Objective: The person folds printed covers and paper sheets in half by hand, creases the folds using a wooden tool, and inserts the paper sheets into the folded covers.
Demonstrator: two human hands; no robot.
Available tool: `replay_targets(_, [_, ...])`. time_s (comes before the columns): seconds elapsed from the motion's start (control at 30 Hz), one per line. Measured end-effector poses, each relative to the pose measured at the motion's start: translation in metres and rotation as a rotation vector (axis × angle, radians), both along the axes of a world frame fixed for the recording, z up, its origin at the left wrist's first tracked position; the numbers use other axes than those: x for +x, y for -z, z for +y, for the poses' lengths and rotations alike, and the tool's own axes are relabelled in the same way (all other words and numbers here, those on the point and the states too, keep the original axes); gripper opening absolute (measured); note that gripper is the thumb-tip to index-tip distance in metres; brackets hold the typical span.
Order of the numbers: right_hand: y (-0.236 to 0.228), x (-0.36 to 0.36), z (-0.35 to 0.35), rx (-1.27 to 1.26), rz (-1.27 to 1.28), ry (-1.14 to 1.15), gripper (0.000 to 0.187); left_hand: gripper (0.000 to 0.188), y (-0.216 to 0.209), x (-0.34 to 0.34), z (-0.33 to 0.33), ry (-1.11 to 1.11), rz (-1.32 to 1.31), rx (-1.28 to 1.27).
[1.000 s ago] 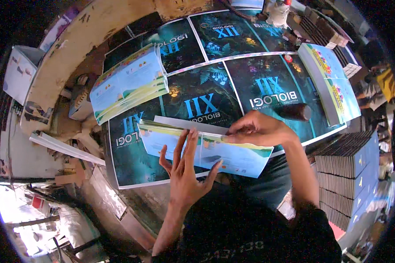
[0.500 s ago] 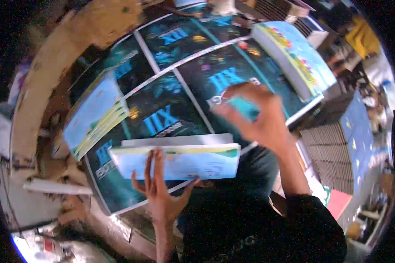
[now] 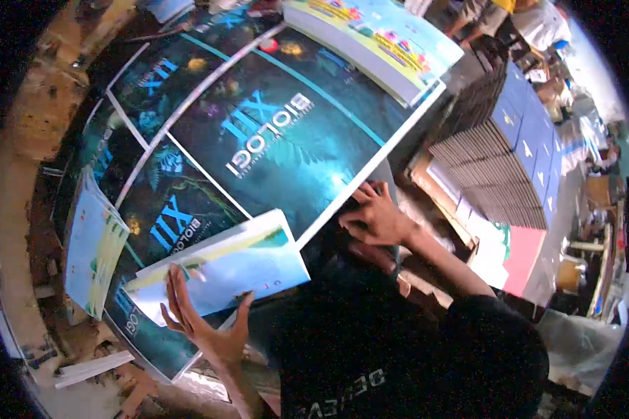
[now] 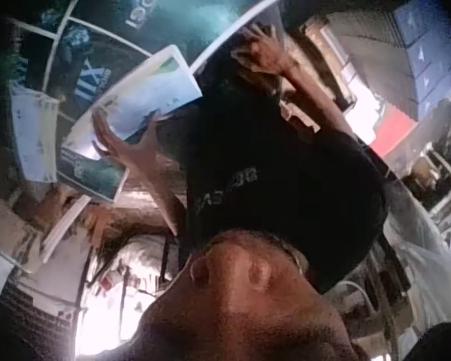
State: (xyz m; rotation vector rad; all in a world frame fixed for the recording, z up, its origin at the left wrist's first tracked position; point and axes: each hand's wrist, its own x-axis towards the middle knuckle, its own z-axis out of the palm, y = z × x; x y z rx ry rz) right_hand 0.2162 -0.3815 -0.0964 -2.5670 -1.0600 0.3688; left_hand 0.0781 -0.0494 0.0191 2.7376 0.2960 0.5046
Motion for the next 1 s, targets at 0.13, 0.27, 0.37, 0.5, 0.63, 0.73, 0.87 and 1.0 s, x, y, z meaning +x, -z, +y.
replay_targets(0.13, [-0.010, -0.045, 0.014, 0.207, -0.204, 0.139, 0.043, 0.102, 0.004, -0.009, 0.010, 0.035, -0.044, 0.033])
replay_targets(0.27, [-0.033, -0.077, 0.020, -0.086, 0.175, 0.195, 0.060, 0.097, -0.002, -0.013, 0.015, 0.026, -0.111, 0.093])
replay_targets(0.37, [-0.017, -0.068, 0.001, -0.056, 0.369, 0.011, 0.063, 0.094, -0.003, -0.012, 0.018, 0.025, -0.181, 0.083])
replay_targets(0.5, [-0.132, -0.010, 0.013, 0.395, 0.449, -0.061, 0.070, 0.090, 0.002, -0.024, 0.020, 0.012, -0.216, 0.124])
replay_targets(0.63, [-0.170, 0.037, 0.049, 0.936, 0.082, 0.587, 0.061, 0.088, 0.000, -0.034, 0.018, -0.002, -0.189, 0.139])
replay_targets(0.73, [-0.143, 0.097, 0.052, 1.000, -0.322, 0.571, 0.061, 0.085, -0.004, -0.031, 0.015, 0.005, -0.199, 0.052])
replay_targets(0.87, [-0.114, 0.131, 0.051, 0.820, -0.466, 0.584, 0.059, 0.089, -0.009, -0.037, 0.017, 0.019, -0.174, 0.070])
replay_targets(1.0, [-0.099, 0.131, 0.063, 0.720, -0.494, 0.575, 0.060, 0.088, -0.010, -0.043, 0.017, -0.005, -0.193, -0.032])
